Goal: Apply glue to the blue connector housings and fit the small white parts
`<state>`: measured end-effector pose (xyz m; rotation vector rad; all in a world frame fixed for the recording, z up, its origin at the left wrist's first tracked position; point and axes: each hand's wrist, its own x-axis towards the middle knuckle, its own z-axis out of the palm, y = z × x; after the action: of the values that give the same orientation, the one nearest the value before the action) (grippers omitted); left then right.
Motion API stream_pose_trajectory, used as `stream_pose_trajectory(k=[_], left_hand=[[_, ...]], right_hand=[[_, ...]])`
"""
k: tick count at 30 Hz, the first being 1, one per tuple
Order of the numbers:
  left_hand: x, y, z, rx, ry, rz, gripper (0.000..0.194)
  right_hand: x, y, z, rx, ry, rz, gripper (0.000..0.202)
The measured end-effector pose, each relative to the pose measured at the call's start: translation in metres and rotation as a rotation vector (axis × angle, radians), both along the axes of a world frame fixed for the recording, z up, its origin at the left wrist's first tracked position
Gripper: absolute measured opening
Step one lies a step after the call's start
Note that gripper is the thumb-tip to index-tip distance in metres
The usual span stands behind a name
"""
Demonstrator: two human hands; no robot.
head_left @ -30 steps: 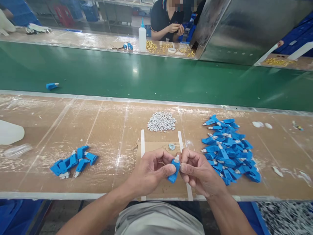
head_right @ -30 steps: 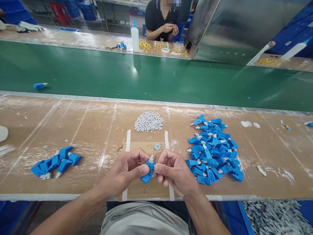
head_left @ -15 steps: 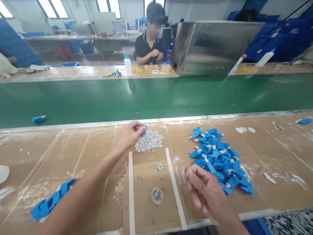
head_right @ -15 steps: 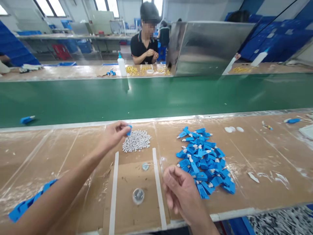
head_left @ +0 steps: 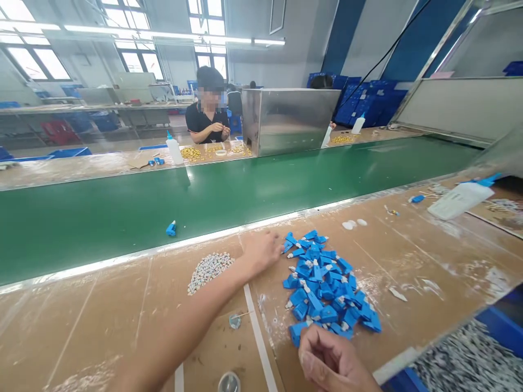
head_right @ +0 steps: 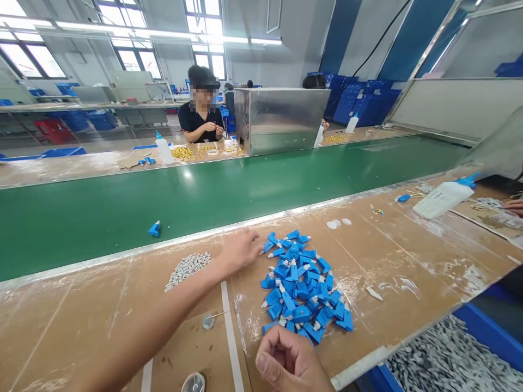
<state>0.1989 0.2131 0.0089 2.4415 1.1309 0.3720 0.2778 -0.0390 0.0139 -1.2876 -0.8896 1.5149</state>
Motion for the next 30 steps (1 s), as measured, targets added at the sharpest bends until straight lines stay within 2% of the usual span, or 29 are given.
stream_pose_trajectory(k=[2, 4, 6, 9, 12, 14, 15, 18, 19, 20, 23, 30], left_hand=[[0.027, -0.008, -0.009, -0.024, 0.022, -0.031, 0.023], [0.041, -0.010, -0.012, -0.043, 0.025, -0.035, 0.020], [0.045, -0.008, -0.010, -0.064, 0.004, -0.030, 0.019], [0.038, -0.007, 0.000, -0.117, -0.074, -0.009, 0.026], [0.013, -0.016, 0.015, -0.206, -0.190, 0.004, 0.039], [-0.016, -0.031, 0.027, -0.360, -0.293, -0.025, 0.040], [-0.033, -0.040, 0.032, -0.516, -0.397, -0.038, 0.038], [-0.083, -0.073, 0.043, -1.182, -0.862, 0.004, 0.034], [-0.096, -0.084, 0.045, -1.339, -0.974, 0.030, 0.034], [-0.108, -0.093, 0.047, -1.429, -1.040, 0.052, 0.034], [-0.134, -0.116, 0.049, -1.506, -1.142, 0.082, 0.031], [-0.175, -0.153, 0.043, -1.394, -1.253, 0.157, 0.031]], right_hand=[[0.001, 0.000, 0.002, 0.006, -0.021, 0.008, 0.054], [0.003, -0.003, 0.003, 0.013, -0.036, -0.001, 0.053], [0.006, -0.007, 0.003, 0.031, -0.045, -0.031, 0.052], [0.009, -0.012, 0.004, 0.085, -0.041, -0.100, 0.048], [0.008, -0.013, 0.005, 0.116, -0.023, -0.143, 0.046], [0.005, -0.014, 0.005, 0.123, -0.023, -0.137, 0.045], [0.003, -0.014, 0.005, 0.123, -0.025, -0.126, 0.045], [-0.007, -0.012, 0.003, 0.119, -0.026, -0.073, 0.044], [-0.011, -0.012, 0.003, 0.115, -0.029, -0.051, 0.044], [-0.015, -0.011, 0.003, 0.113, -0.037, -0.028, 0.043], [-0.026, -0.010, 0.003, 0.113, -0.061, 0.045, 0.043], [-0.048, -0.017, 0.004, 0.113, -0.213, 0.137, 0.038]])
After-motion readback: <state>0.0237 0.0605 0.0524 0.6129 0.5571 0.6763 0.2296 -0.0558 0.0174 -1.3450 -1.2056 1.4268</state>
